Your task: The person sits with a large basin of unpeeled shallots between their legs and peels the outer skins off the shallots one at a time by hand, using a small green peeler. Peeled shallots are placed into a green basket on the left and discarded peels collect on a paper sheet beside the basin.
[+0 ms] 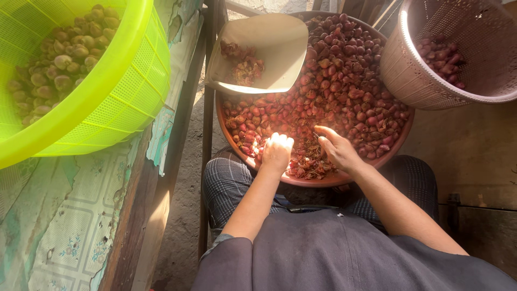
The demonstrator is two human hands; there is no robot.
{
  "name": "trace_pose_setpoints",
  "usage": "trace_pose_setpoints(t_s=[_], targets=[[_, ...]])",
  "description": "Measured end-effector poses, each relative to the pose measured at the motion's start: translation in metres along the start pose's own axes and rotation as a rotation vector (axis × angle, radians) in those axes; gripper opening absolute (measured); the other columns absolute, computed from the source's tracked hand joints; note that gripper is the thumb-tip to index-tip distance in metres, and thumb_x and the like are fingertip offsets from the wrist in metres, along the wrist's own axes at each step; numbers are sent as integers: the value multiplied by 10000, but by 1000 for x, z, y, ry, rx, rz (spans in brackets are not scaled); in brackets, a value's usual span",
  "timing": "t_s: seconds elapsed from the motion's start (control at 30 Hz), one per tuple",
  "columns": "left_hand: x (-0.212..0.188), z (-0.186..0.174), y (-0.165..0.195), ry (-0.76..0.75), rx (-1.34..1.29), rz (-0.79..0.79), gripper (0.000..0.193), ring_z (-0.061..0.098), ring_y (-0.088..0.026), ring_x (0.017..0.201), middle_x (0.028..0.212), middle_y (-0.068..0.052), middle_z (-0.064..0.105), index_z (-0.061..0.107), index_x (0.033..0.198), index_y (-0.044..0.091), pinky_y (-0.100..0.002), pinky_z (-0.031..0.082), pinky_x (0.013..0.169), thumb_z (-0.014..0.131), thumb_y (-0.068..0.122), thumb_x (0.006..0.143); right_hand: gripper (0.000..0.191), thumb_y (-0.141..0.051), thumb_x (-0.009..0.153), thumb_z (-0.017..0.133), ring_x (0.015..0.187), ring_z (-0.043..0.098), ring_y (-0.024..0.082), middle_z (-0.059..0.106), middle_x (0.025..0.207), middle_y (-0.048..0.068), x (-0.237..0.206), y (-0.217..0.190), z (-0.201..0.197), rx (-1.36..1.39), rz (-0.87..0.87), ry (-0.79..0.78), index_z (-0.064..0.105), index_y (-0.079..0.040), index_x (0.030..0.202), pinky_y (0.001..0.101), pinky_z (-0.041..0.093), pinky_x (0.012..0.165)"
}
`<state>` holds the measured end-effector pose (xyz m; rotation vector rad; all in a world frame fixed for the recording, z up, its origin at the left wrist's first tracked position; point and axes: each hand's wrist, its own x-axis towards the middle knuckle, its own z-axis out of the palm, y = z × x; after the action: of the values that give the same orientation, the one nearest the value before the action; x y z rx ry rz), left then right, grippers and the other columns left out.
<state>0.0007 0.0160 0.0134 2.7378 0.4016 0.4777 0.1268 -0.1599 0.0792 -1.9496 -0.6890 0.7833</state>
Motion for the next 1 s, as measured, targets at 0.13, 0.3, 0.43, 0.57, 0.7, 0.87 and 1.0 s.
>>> trace_pose_setpoints(t_s=[0.13,0.3,0.43,0.57,0.7,0.87,1.0], targets=[[6,1,3,-133,-797,-489,101,751,-208,912,939,-71,760,711,996,71,-340,571,820,752,98,908,346,-211,978,658,701,560,65,651,848,-24,1,13,8,134,-113,10,637,-84,1299,241,477,625],[3,16,13,-97,-1445,-392,73,716,-114,940,1005,-63,759,675,1021,21,-256,587,857,712,38,960,231,-148,983,741,715,521,52,642,866,10,7,24,21,218,-80,23,726,-25,1178,234,429,609],[3,14,15,-34,-1565,-452,122,709,-88,915,998,-22,748,662,1023,56,-254,602,852,720,28,919,228,-150,1001,699,803,567,42,652,930,3,6,17,17,230,-169,31,683,-21,1188,223,475,686],[5,9,16,27,-1344,-464,137,697,-87,890,974,-37,751,663,1006,47,-249,566,798,762,15,917,411,-229,1038,522,695,523,104,567,816,36,-8,-1,5,198,-152,-102,557,-173,1443,282,454,618],[5,9,19,20,-1424,-423,108,704,-79,918,989,-46,756,673,1016,40,-242,576,844,745,23,937,390,-296,1009,549,797,691,184,692,882,69,-15,-21,2,-190,-215,-22,541,-216,1391,353,526,754],[4,4,19,-1,-1302,-418,62,716,-89,915,979,-62,771,679,1013,25,-252,584,843,711,33,960,360,-313,993,564,779,701,215,695,855,72,-15,-27,7,-210,-137,-9,562,-250,1348,374,533,746],[4,-3,22,6,-1189,-376,44,737,-103,918,960,-71,773,682,1006,19,-262,610,830,695,28,964,311,-309,997,566,772,673,194,664,846,72,-12,-17,10,-202,-153,6,573,-232,1298,374,528,738]])
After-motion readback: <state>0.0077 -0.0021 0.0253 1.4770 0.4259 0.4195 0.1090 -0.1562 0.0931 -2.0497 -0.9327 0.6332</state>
